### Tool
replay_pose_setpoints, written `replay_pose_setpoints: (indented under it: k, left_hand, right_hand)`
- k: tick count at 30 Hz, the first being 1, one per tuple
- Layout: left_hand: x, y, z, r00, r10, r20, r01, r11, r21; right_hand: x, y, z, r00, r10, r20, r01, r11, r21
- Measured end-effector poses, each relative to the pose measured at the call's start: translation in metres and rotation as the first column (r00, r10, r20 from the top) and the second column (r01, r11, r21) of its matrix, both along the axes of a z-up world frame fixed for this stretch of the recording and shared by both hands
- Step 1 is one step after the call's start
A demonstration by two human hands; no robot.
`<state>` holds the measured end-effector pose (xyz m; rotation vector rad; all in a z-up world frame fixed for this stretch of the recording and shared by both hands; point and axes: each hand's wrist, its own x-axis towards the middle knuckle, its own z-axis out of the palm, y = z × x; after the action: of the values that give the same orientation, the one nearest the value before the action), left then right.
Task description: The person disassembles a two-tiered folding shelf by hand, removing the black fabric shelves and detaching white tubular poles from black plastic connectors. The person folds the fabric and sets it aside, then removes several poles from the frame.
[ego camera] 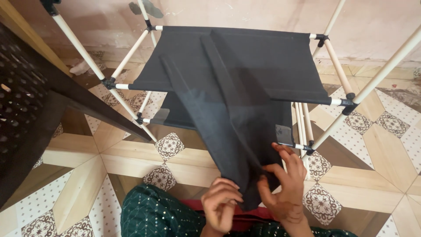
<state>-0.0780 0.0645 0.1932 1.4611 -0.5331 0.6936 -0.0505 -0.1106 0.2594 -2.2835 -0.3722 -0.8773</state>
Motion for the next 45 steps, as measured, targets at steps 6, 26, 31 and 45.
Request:
replay_pose_setpoints:
  k: [6,26,31,45]
  left_hand:
    - [0.014,0.003,-0.024,0.863,-0.505,-0.014,0.314,0.559,-0.767]
    - [-0.009,-0.009,-0.005,0.856,-0.349,-0.383,0.407,0.910,0.081]
    - [-0.007,-0.006,-0.025,0.594,-0.435,-0.676,0.117,0.879,-0.463]
    - [-0.006,0.006,-0.013,0.964,-0.016,-0.264,0.055,0.989,0.141]
  right_hand:
    - [0.001,-0.034,-0.012,0.952,-0.025,-0.305,0.100,0.967,0.232]
    - [0.009,-0.019,0.001,0.982,0.176,-0.072,-0.180,0.982,-0.053]
    - [0.008,-0.011,-0.013,0.984,0.164,-0.074,-0.162,0.986,0.028]
    - [0.013,-0.006,-0.001,0.850,0.331,-0.411,-0.268,0.942,0.204]
